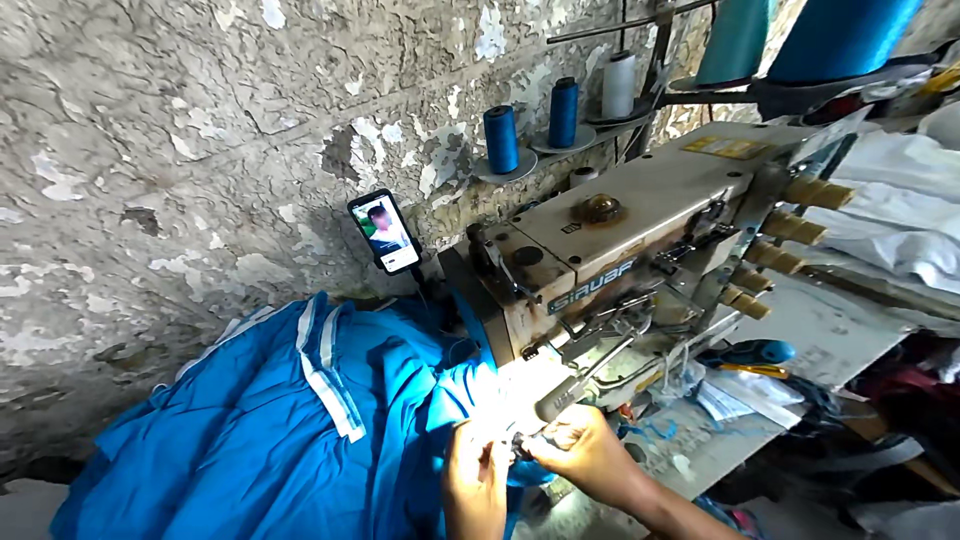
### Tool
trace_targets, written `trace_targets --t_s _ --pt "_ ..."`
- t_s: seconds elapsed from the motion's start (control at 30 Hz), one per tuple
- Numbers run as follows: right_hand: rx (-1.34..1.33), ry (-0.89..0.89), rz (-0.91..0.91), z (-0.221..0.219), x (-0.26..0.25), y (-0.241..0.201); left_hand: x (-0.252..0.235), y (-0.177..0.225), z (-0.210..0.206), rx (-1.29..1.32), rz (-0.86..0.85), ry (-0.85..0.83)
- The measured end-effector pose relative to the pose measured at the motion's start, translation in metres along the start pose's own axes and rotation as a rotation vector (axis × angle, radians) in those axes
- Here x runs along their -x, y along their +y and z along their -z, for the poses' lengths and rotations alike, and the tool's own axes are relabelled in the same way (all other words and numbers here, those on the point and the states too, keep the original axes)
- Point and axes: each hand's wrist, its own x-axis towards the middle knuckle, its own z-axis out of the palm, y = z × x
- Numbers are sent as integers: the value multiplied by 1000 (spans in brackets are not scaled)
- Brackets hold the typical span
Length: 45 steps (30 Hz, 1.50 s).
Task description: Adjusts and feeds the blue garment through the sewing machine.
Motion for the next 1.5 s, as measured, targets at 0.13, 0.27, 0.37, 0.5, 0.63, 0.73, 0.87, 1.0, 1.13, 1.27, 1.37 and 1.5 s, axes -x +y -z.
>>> trace_targets --t_s 0.13,0.27,0.37,0.5,0.63,0.73,0.87,1.0,1.13,1.27,1.37,1.5 --pt "-58 -17 -107 3 -2 -4 -2 -9 4 -59 -209 8" --pt "-76 -8 -106 3 -2 -5 -5 -7 11 -237 -345 -16" --pt "-54 -18 -77 3 -1 -7 -9 -2 18 -274 -361 -82" --pt "19 -71 144 3 0 2 -18 4 26 -292 -342 -194" --pt "238 -80 303 2 1 6 -21 7 25 -458 -456 -214" --pt "344 -26 362 -5 4 8 -17 10 20 -598 -539 -183" --pt "186 77 131 -15 9 3 -12 10 8 -413 -363 -16" --pt "120 100 -104 -18 10 -2 -3 8 1 -247 -213 32" --pt "144 166 28 -20 14 6 -2 7 3 -100 -113 7" --pt "241 128 286 -17 14 23 -4 7 10 -161 -141 5" --pt "277 84 318 -16 12 25 -6 6 13 -280 -216 13" --pt "434 27 438 -16 11 19 -4 10 10 -493 -330 49"
